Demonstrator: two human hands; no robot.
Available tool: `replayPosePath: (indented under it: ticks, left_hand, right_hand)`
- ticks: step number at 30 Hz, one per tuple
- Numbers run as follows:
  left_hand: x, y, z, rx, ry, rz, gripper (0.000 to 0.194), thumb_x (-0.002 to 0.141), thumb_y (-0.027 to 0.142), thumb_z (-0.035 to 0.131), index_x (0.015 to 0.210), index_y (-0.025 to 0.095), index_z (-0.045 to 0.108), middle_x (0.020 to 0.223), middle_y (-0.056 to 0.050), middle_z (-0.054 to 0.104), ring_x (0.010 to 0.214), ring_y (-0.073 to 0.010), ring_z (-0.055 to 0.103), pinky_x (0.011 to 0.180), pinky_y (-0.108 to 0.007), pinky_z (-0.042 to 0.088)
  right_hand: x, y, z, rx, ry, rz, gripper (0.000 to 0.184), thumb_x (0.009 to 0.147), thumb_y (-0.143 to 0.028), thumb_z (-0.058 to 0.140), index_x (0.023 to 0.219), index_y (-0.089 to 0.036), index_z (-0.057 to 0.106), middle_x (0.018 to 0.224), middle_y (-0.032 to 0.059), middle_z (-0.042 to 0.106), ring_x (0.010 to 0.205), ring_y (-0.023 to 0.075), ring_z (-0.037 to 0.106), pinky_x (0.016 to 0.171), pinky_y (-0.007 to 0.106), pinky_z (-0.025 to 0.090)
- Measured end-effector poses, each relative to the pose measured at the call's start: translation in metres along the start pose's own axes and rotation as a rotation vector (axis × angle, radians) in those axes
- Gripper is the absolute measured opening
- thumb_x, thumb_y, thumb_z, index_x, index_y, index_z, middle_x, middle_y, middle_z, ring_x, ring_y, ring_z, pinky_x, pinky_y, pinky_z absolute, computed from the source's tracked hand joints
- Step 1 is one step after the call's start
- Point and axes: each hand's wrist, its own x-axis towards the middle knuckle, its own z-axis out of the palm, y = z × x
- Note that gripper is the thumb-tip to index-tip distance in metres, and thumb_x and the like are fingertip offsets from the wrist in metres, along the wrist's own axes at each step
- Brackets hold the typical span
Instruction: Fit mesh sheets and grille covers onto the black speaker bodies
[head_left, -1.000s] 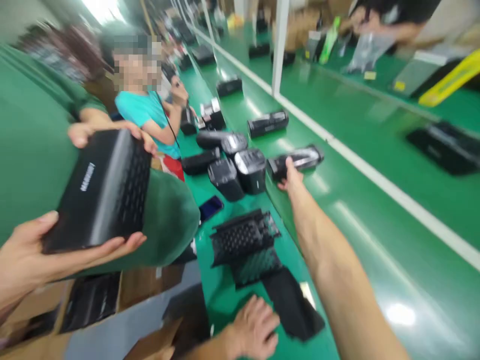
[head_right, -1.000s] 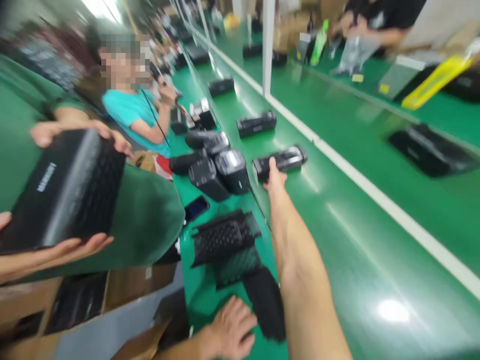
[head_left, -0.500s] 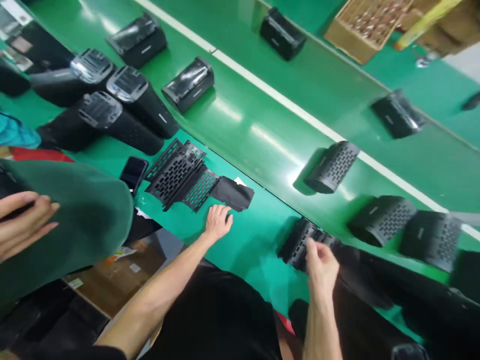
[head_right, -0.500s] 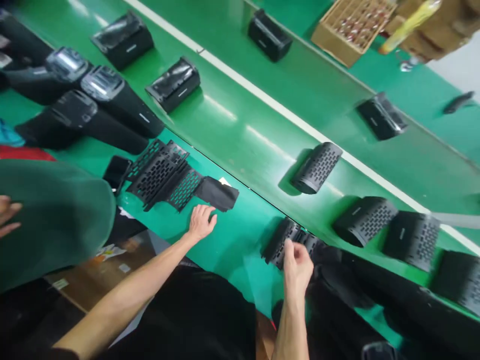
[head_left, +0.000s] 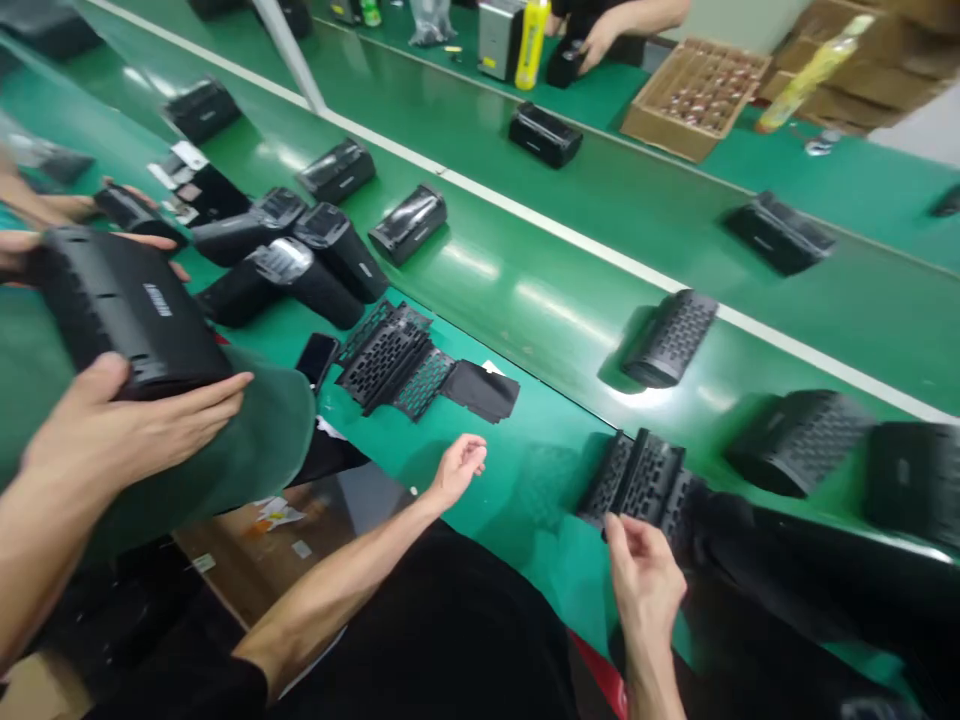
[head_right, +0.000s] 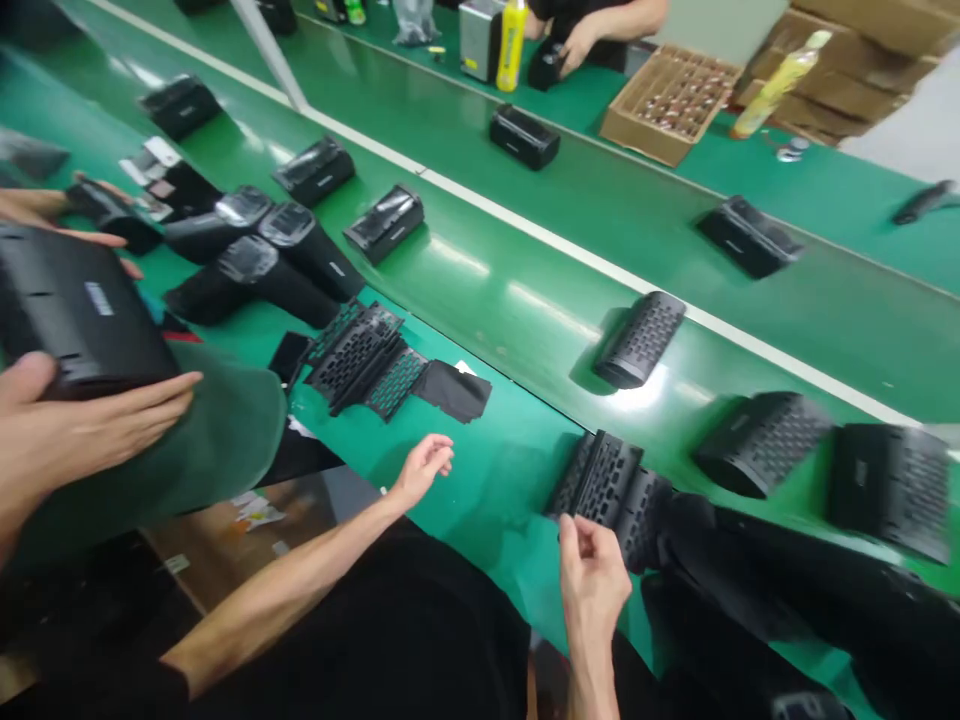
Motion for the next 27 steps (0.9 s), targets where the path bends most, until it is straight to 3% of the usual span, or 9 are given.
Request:
replayPosePath:
  ticks: [3, 5, 9, 11, 13, 18, 21, 24, 27]
  left_hand:
    - [-0.01, -0.005, -0.006, -0.108, -0.023, -0.126, 0.072, 0.102, 0.071, 0.012, 0.125, 0.017, 0.052, 0.104, -0.013, 0.072, 0.074, -0.0181, 0.073, 0.063, -0.032, 0.062]
    - [-0.012, -0.01, -0.012, -0.119, -0.022, -0.199, 0.077, 0.102, 0.07, 0.002, 0.13, 0.017, 0.05, 0.107, -0.013, 0.071, 0.074, -0.0173, 0.074, 0.062, -0.031, 0.062]
    - [-0.019, -0.019, -0.018, 0.005, -0.013, -0.233, 0.055, 0.098, 0.067, 0.045, 0.109, 0.017, 0.065, 0.089, -0.006, 0.07, 0.065, -0.0152, 0.067, 0.058, -0.026, 0.055]
    - [-0.024, -0.019, -0.017, 0.108, 0.014, -0.195, 0.035, 0.094, 0.052, 0.061, 0.091, 0.018, 0.07, 0.077, -0.003, 0.067, 0.067, -0.0155, 0.064, 0.065, -0.026, 0.054]
    - [-0.026, -0.014, -0.016, 0.22, 0.084, -0.15, 0.024, 0.094, 0.039, 0.062, 0.083, 0.019, 0.07, 0.074, -0.002, 0.066, 0.072, -0.0169, 0.064, 0.076, -0.029, 0.054]
    - [0.002, 0.004, -0.019, 0.418, 0.196, 0.037, 0.026, 0.102, 0.032, 0.051, 0.097, 0.021, 0.073, 0.1, -0.008, 0.073, 0.103, -0.0235, 0.064, 0.102, -0.039, 0.051]
    - [0.028, 0.009, -0.019, 0.523, 0.142, 0.219, 0.026, 0.102, 0.03, 0.053, 0.114, 0.02, 0.074, 0.117, -0.011, 0.073, 0.118, -0.0263, 0.06, 0.109, -0.043, 0.048]
    - [0.047, 0.008, -0.015, 0.717, 0.115, 0.414, 0.038, 0.102, 0.029, 0.052, 0.135, 0.016, 0.066, 0.132, -0.014, 0.068, 0.125, -0.0291, 0.057, 0.108, -0.047, 0.049]
    - [0.056, 0.004, -0.011, 0.832, 0.12, 0.45, 0.047, 0.102, 0.032, 0.055, 0.146, 0.015, 0.058, 0.142, -0.014, 0.063, 0.13, -0.0308, 0.054, 0.108, -0.048, 0.047]
  right_hand:
    - [-0.015, -0.005, 0.024, -0.097, -0.228, -0.251, 0.037, 0.083, -0.071, 0.052, 0.075, -0.037, 0.065, 0.077, 0.0051, 0.069, 0.072, 0.0341, 0.069, 0.07, 0.053, 0.058]
    - [-0.018, -0.005, 0.047, -0.145, -0.409, -0.355, 0.034, 0.082, -0.066, 0.049, 0.067, -0.038, 0.062, 0.077, 0.0055, 0.068, 0.069, 0.0349, 0.067, 0.064, 0.055, 0.057]
    - [-0.004, -0.012, 0.074, -0.166, -0.613, -0.424, 0.021, 0.068, -0.061, 0.061, 0.065, -0.04, 0.064, 0.08, 0.0069, 0.071, 0.069, 0.0365, 0.069, 0.062, 0.056, 0.056]
    - [0.013, -0.033, 0.083, -0.194, -0.621, -0.451, 0.025, 0.069, -0.064, 0.061, 0.068, -0.039, 0.064, 0.081, 0.006, 0.071, 0.073, 0.0361, 0.07, 0.068, 0.054, 0.057]
    - [0.034, -0.067, 0.102, -0.234, -0.573, -0.475, 0.035, 0.079, -0.068, 0.052, 0.071, -0.036, 0.063, 0.082, 0.0059, 0.071, 0.078, 0.0346, 0.07, 0.076, 0.051, 0.057]
    - [0.084, -0.143, 0.179, -0.32, -0.419, -0.451, 0.04, 0.093, -0.054, 0.049, 0.103, -0.021, 0.07, 0.111, 0.0161, 0.07, 0.102, 0.0348, 0.067, 0.091, 0.047, 0.052]
    - [0.101, -0.152, 0.2, -0.372, -0.423, -0.451, 0.037, 0.098, -0.044, 0.049, 0.108, -0.018, 0.073, 0.114, 0.0175, 0.07, 0.103, 0.0326, 0.068, 0.091, 0.043, 0.05]
    - [0.111, -0.145, 0.198, -0.402, -0.459, -0.478, 0.037, 0.101, -0.041, 0.048, 0.111, -0.018, 0.076, 0.112, 0.0163, 0.072, 0.102, 0.0305, 0.069, 0.09, 0.039, 0.049]
    - [0.117, -0.141, 0.193, -0.412, -0.492, -0.501, 0.036, 0.1, -0.041, 0.05, 0.107, -0.019, 0.077, 0.104, 0.0147, 0.075, 0.097, 0.0299, 0.07, 0.086, 0.037, 0.049]
